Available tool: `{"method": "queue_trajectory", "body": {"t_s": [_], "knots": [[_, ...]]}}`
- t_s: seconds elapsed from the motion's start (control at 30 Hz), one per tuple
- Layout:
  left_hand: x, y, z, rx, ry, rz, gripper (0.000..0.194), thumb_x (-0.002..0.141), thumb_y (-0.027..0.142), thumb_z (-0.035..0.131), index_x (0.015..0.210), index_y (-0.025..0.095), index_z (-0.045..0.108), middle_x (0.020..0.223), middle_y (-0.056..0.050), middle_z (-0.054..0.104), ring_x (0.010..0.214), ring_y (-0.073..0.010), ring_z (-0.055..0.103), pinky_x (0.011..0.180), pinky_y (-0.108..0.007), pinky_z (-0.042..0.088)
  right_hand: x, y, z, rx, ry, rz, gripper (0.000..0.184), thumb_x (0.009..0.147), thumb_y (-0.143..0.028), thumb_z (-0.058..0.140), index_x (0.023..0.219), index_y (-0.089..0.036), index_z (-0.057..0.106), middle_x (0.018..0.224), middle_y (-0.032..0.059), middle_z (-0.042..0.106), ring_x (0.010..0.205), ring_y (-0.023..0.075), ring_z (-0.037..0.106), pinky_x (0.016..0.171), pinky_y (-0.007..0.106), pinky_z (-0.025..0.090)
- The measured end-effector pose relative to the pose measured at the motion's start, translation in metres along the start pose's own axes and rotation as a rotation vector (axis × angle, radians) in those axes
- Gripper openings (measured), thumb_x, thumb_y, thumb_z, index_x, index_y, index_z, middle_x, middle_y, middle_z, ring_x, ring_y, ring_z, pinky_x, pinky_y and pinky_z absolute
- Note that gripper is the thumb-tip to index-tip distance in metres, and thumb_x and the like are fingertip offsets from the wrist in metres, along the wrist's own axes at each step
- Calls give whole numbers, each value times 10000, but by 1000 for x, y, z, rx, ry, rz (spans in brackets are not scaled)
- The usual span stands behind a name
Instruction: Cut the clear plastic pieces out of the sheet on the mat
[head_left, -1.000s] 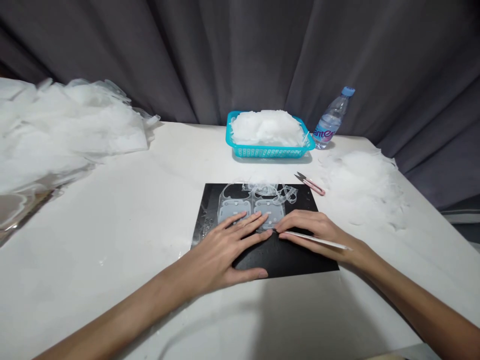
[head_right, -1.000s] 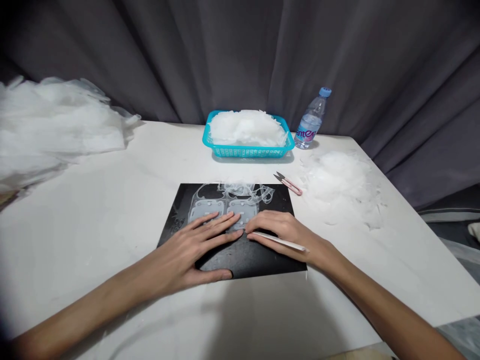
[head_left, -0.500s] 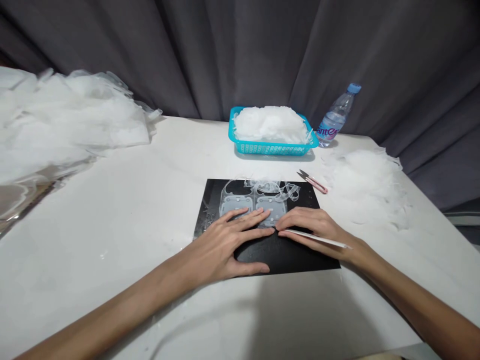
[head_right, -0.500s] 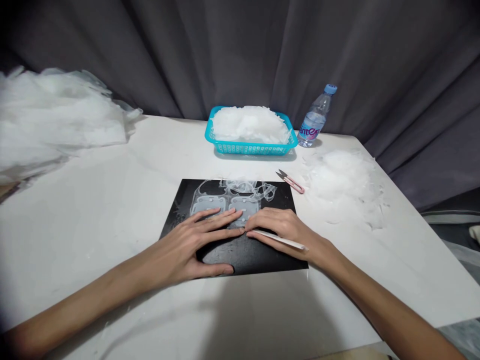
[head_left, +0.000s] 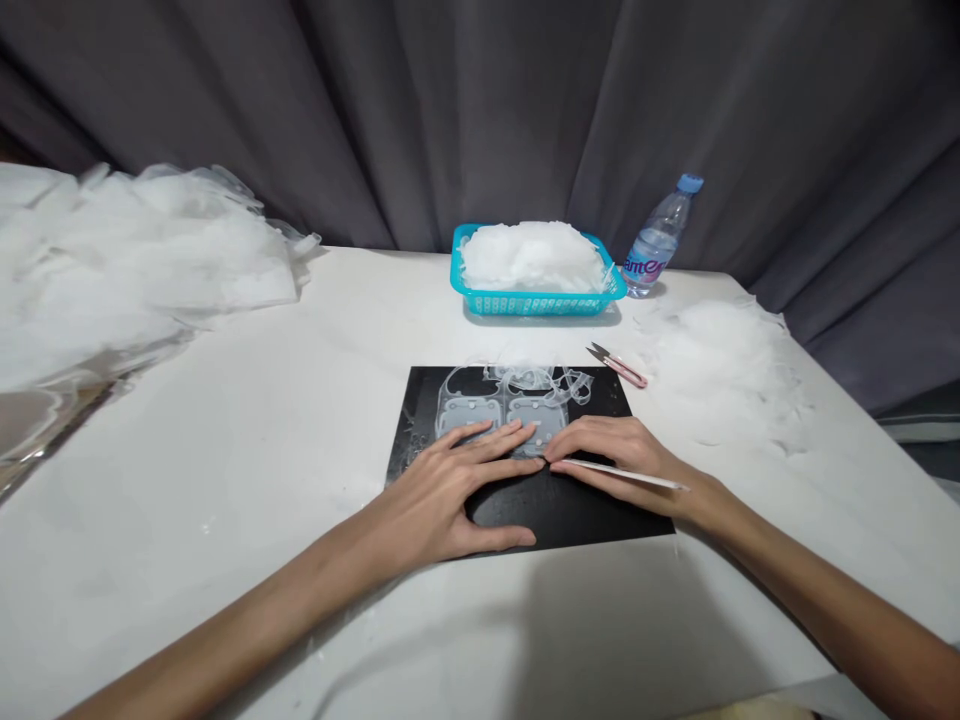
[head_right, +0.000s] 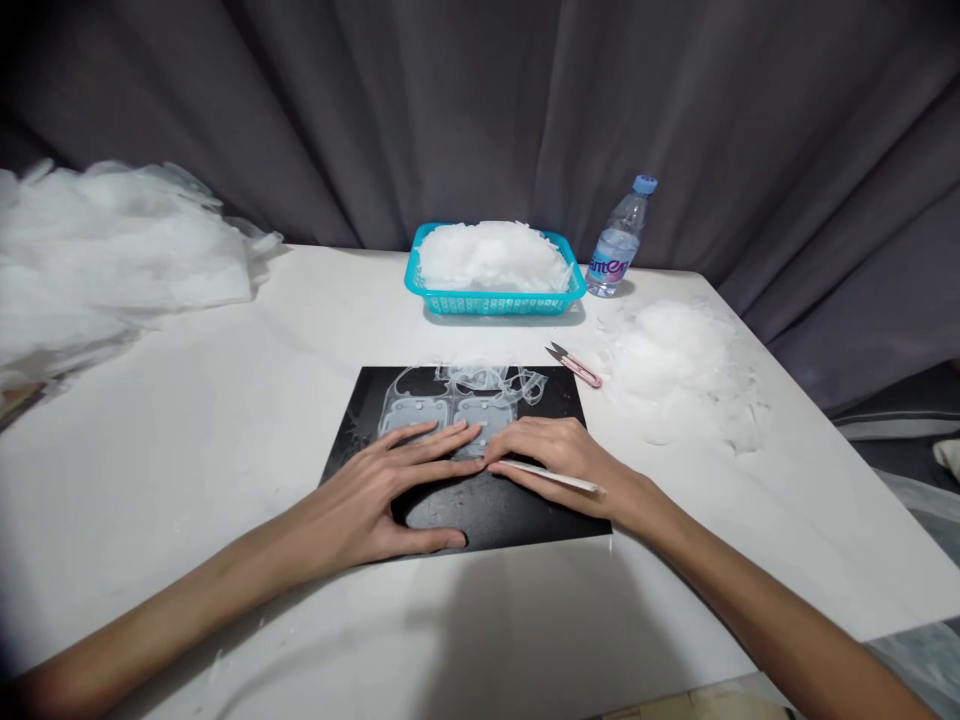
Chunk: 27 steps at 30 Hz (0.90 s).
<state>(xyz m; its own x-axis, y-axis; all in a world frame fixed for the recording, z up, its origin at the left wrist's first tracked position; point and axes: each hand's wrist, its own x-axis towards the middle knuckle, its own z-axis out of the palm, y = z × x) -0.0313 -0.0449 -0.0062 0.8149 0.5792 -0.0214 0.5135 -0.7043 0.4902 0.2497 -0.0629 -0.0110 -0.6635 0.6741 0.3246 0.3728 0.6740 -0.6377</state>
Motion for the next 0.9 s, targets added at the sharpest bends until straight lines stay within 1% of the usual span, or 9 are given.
{"method": "queue_trajectory", "body": {"t_s": [0.23,0.37,0.5,0.57,0.63,0.77,0.83,0.9], "knots": [[-2,1,1,0,-1,-3,725,914,755,616,1526,374,548,1700,-8,347,1556,-328,400,1290,-542,288,0,-1,-1,-15,-1,-18,172,1067,-177,574,1202,-216,673,1170,51,769,1077,181,718,960,325,561],[-1,1,0,8,0,-11,717,916,748,618,1522,370,555,1698,-13,346,1558,-334,395,1287,-554,294,3,-4,1,-78,7,-55,167,1079,-187,543,1192,-205,665,1142,68,778,1049,197,730,924,336,580],[0,1,0,25,-10,-4,728,918,761,603,1525,364,550,1695,-11,347,1552,-322,409,1289,-549,299,3,-8,-2,-143,12,-75,179,1083,-163,514,1174,-182,667,1119,94,784,1011,206,747,880,334,591],[-1,1,0,34,-8,-1,732,921,765,594,1534,368,537,1697,-3,343,1551,-308,413,1294,-534,299,0,-8,-6,-157,-13,-55,183,1086,-172,511,1174,-185,671,1122,97,784,1009,209,751,869,332,590],[-1,0,0,42,-6,1,733,925,770,582,1542,380,522,1702,10,330,1552,-291,413,1302,-513,293,-4,-9,-11,-137,-35,0,186,1089,-196,519,1194,-196,672,1139,88,780,1033,207,749,886,328,588],[-1,-1,0,47,-10,-1,730,927,783,563,1547,402,508,1712,33,304,1557,-278,404,1307,-500,287,-10,-9,-15,6,-29,124,173,1082,-228,552,1199,-221,680,1160,56,766,1072,181,738,938,296,572],[-1,-1,-1,44,-16,-1,727,925,781,569,1543,402,515,1711,31,308,1560,-283,398,1301,-502,297,-9,-8,-13,38,-23,131,161,1078,-229,564,1184,-221,684,1148,48,765,1057,172,736,937,289,565],[-1,-1,-1,37,-14,-3,729,921,777,580,1541,398,520,1708,23,319,1560,-290,398,1299,-508,298,-8,-7,-10,29,-21,101,158,1075,-221,569,1185,-215,682,1142,49,765,1053,172,733,937,293,559]]}}
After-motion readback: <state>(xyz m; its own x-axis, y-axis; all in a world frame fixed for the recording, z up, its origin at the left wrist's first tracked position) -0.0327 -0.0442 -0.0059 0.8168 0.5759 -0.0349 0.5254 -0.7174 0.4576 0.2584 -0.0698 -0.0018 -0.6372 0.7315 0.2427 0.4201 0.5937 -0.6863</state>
